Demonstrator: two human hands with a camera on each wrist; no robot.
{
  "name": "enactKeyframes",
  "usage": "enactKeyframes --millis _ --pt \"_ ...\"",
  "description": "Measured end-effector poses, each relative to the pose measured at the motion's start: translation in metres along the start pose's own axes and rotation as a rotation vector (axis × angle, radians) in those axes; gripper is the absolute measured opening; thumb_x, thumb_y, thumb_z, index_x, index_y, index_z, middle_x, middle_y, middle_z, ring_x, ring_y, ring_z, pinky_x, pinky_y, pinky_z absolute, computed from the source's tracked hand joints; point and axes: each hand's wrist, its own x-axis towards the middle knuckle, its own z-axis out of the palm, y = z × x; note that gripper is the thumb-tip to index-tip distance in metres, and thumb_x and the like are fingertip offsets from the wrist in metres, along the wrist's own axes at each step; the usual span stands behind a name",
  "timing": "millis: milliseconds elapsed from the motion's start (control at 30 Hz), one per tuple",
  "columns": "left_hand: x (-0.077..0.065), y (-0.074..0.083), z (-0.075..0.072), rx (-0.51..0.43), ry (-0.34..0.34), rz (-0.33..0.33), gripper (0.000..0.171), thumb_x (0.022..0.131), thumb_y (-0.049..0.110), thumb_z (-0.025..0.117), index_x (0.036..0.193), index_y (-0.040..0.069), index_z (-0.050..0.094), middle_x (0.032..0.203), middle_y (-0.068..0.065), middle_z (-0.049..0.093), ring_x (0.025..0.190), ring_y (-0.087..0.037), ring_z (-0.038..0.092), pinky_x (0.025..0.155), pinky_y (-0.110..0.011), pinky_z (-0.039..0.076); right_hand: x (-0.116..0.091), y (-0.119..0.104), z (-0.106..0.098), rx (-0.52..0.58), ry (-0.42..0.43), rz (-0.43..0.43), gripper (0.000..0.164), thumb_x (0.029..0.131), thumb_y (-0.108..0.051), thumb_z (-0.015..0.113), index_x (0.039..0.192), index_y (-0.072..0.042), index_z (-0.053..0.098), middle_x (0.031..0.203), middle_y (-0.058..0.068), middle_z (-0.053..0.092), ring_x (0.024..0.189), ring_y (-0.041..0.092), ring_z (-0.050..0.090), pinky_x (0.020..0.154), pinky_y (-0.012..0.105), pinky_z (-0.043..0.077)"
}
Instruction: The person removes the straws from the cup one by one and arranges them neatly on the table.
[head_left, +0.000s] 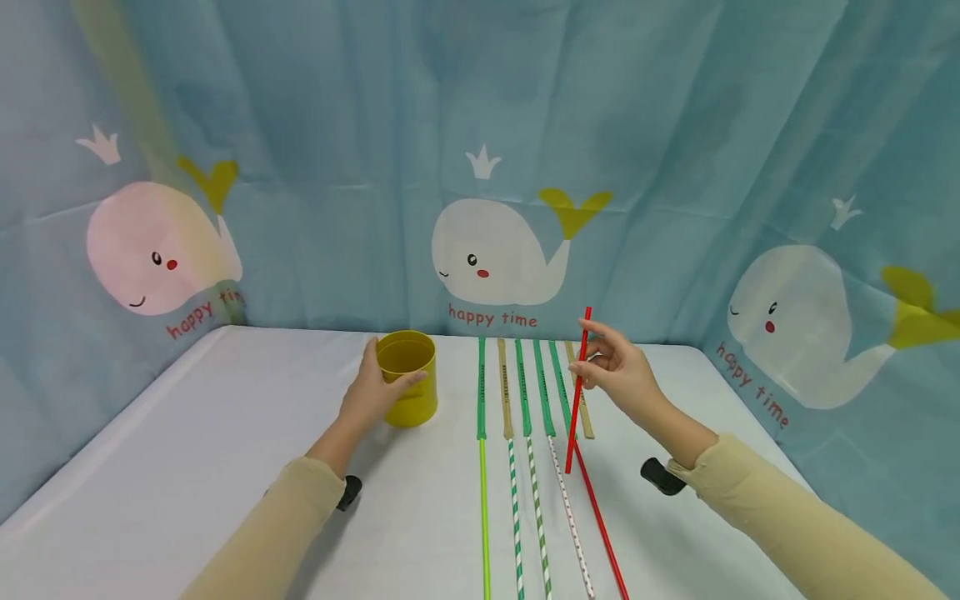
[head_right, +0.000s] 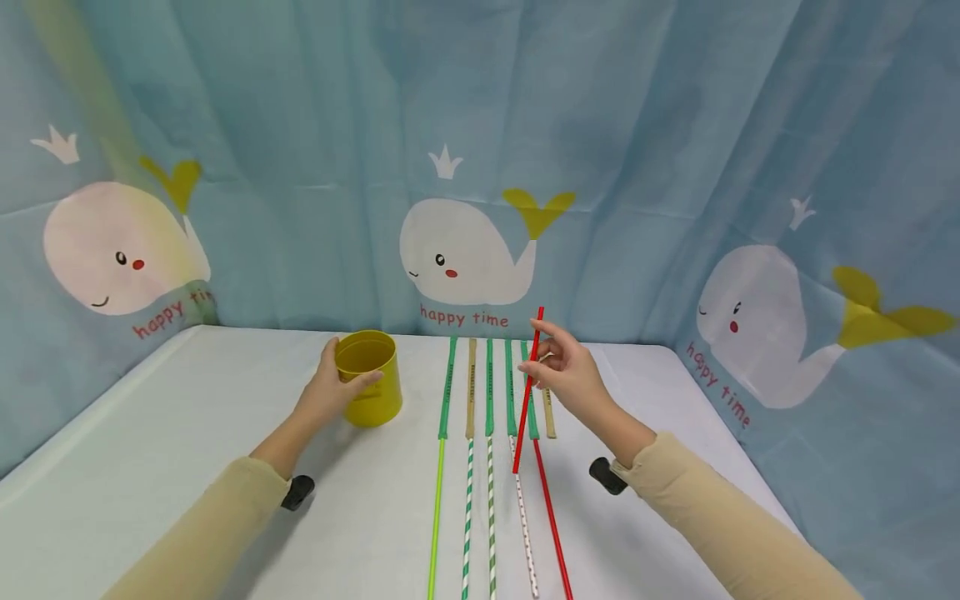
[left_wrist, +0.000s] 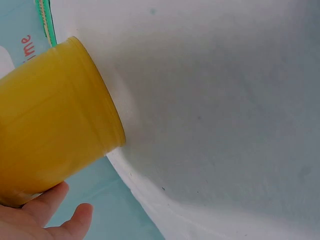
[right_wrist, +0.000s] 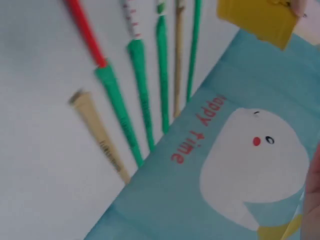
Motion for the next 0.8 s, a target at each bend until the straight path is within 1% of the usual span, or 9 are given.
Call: enactKeyframes --millis 133,200,267,333,433,533,633,800 --pt "0.000 -0.002 0.000 0.009 -0.010 -0.017 0.112 0.087 0.061 0.061 0.154 0.012 -0.013 0.159 -0.022 0.012 0.137 -0.045 0.026 0.110 -0.062 0.022 -0.013 0.011 -0.011 -0.077 -0.100 0.040 0.060 0.086 0.004 0.069 0.138 0.006 0.041 0.083 0.008 0.059 0.069 0.012 0.054 0.063 0.022 0.048" --pt "0.000 -0.002 0.000 0.012 -0.015 -0.013 0.112 0.087 0.062 0.061 0.154 0.012 -0.014 0.159 -0.022 0.011 0.138 -0.046 0.025 0.110 -0.062 0.022 -0.018 0.018 -0.016 -0.099 -0.149 0.065 0.059 0.085 0.004 0.070 0.136 0.007 0.041 0.081 0.008 0.057 0.067 0.013 0.050 0.061 0.022 0.044" --pt "-0.001 -0.001 -0.001 0.011 -0.022 -0.007 0.112 0.087 0.062 0.060 0.154 0.011 -0.015 0.159 -0.022 0.011 0.138 -0.045 0.025 0.111 -0.062 0.022 -0.024 0.025 -0.021 -0.122 -0.193 0.091 0.059 0.085 0.002 0.072 0.135 0.008 0.041 0.080 0.008 0.056 0.066 0.014 0.048 0.060 0.022 0.043" --pt "-0.001 0.000 -0.003 0.006 -0.024 0.002 0.113 0.087 0.062 0.061 0.154 0.011 -0.014 0.158 -0.022 0.011 0.137 -0.045 0.025 0.111 -0.062 0.022 -0.029 0.031 -0.025 -0.153 -0.229 0.105 0.059 0.085 0.000 0.073 0.134 0.008 0.041 0.079 0.008 0.055 0.065 0.014 0.045 0.059 0.023 0.041" --pt "-0.001 0.001 -0.004 -0.004 -0.026 0.011 0.112 0.087 0.061 0.061 0.153 0.011 -0.014 0.158 -0.022 0.012 0.138 -0.044 0.025 0.111 -0.061 0.022 -0.035 0.040 -0.029 -0.161 -0.281 0.102 0.057 0.085 -0.002 0.073 0.132 0.008 0.042 0.078 0.006 0.055 0.063 0.015 0.044 0.058 0.023 0.040" --pt "-0.001 0.000 -0.005 -0.006 -0.020 0.013 0.112 0.087 0.059 0.062 0.154 0.011 -0.014 0.158 -0.022 0.013 0.138 -0.044 0.025 0.111 -0.061 0.022 -0.040 0.050 -0.031 -0.148 -0.336 0.080 0.053 0.086 -0.001 0.072 0.129 0.008 0.043 0.075 0.002 0.055 0.061 0.014 0.043 0.057 0.024 0.038" --pt "-0.001 -0.001 -0.004 -0.010 -0.018 0.016 0.111 0.088 0.056 0.063 0.154 0.010 -0.012 0.157 -0.022 0.014 0.138 -0.043 0.025 0.111 -0.060 0.022 -0.046 0.061 -0.031 -0.155 -0.410 0.074 0.051 0.086 0.000 0.071 0.127 0.009 0.043 0.073 0.000 0.054 0.062 0.013 0.046 0.057 0.025 0.038" --pt "-0.002 -0.002 -0.004 -0.008 -0.024 0.029 0.111 0.088 0.057 0.064 0.154 0.008 -0.012 0.157 -0.023 0.015 0.138 -0.043 0.026 0.111 -0.060 0.023 -0.058 0.075 -0.029 -0.173 -0.514 0.141 0.052 0.084 -0.002 0.073 0.125 0.011 0.043 0.072 -0.002 0.056 0.064 0.010 0.049 0.060 0.025 0.041"
